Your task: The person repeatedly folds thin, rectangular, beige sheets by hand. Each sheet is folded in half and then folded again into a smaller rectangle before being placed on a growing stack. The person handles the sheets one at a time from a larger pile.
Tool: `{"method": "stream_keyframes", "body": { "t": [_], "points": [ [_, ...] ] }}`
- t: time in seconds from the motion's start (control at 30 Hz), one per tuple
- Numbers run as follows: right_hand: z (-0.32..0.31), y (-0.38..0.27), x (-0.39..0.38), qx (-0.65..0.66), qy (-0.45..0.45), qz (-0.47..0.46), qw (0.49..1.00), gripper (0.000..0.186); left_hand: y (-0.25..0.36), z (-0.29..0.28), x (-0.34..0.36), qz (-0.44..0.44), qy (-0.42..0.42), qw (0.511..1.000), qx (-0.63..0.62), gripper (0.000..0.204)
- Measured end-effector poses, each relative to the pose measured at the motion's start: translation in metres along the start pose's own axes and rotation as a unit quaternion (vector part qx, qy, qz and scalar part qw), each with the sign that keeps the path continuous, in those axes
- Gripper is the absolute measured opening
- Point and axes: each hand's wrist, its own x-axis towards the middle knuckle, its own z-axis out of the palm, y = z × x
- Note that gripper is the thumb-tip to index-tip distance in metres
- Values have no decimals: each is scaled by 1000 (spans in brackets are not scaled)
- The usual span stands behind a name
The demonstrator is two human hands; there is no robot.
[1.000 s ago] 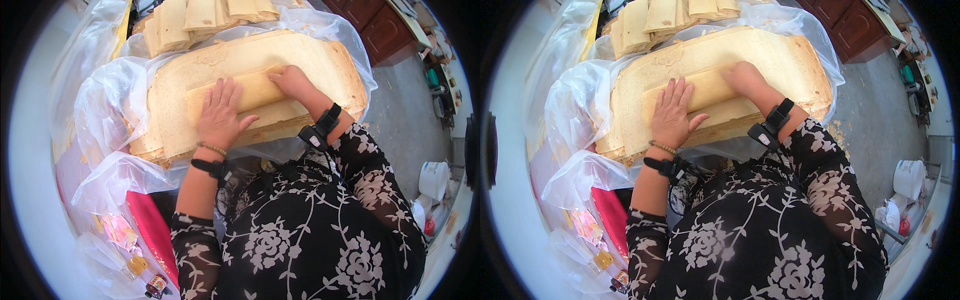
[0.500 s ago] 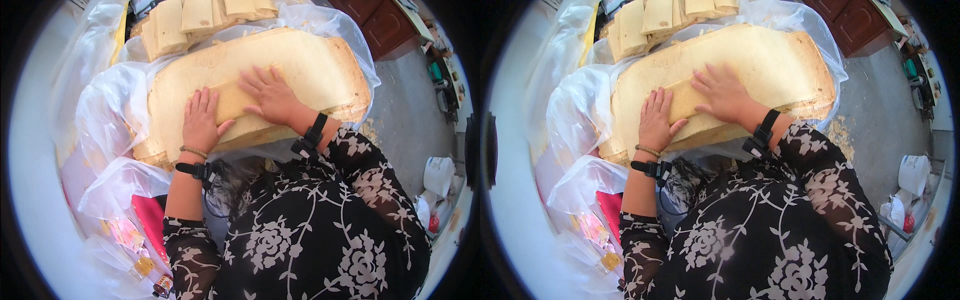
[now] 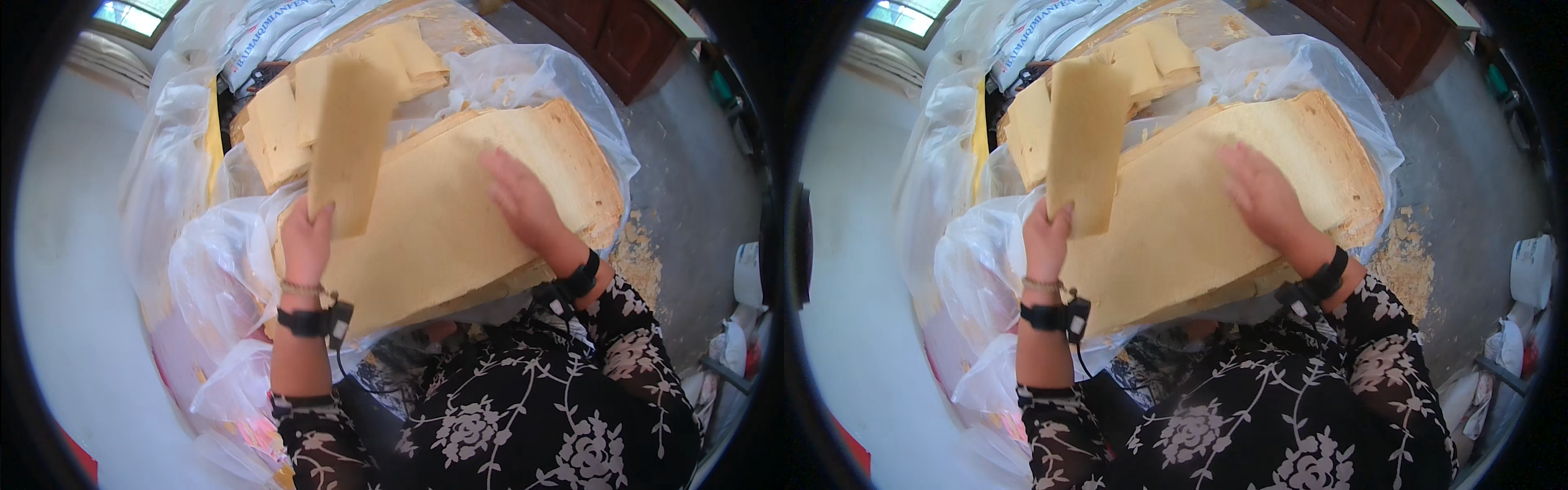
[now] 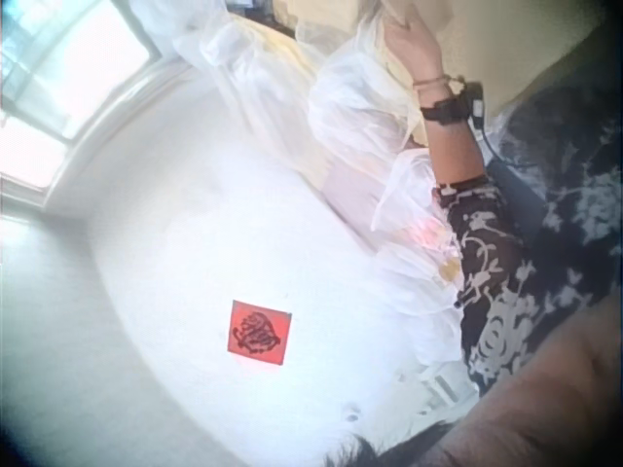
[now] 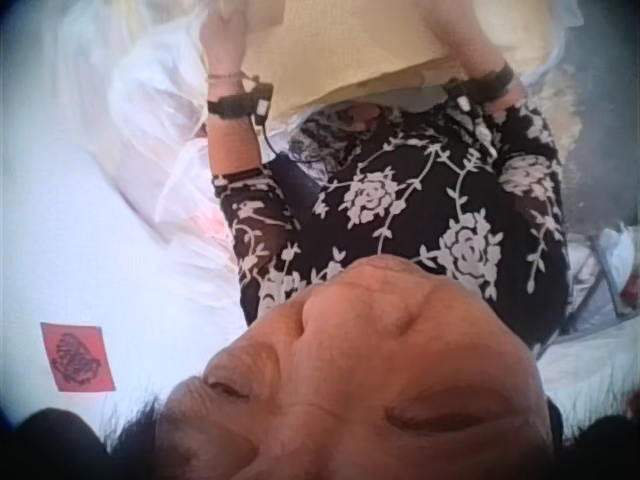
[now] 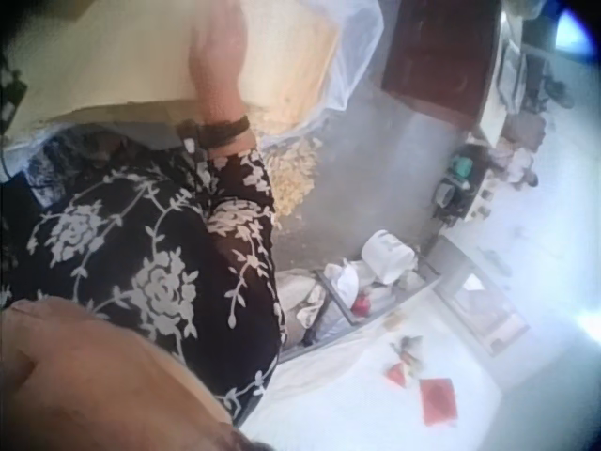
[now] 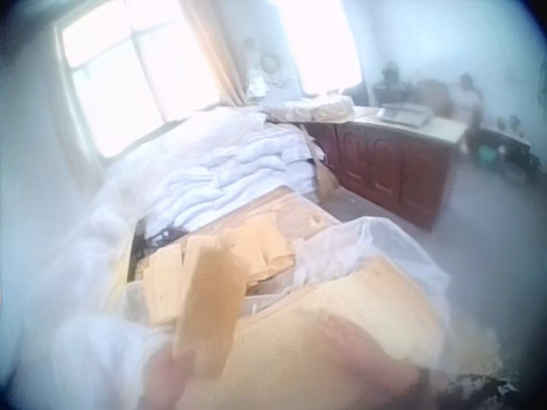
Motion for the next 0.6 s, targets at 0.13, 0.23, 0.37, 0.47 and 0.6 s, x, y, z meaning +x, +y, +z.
{"method": "stream_keyframes", "body": {
  "t": [0.13, 0.23, 0.37, 0.47, 0.6],
  "points": [
    [7, 2, -11, -210, -101, -53, 971, 60, 27, 25, 128, -22, 14, 982, -187, 31],
    [10, 3, -12, -190, -112, -26, 975, 65, 26, 54, 213, -67, -20, 929, -363, 39],
    [8, 3, -10, -215, -126, -18, 968, 61, 5, 58, 242, -2, 82, 994, 66, 48],
    [9, 0, -8, -213, -120, -19, 969, 61, -3, 26, 186, 76, 102, 977, 172, 39],
    [12, 0, -9, -233, -116, -29, 965, 61, -17, 28, 56, 128, 13, 988, 88, 15]
  ]
}}
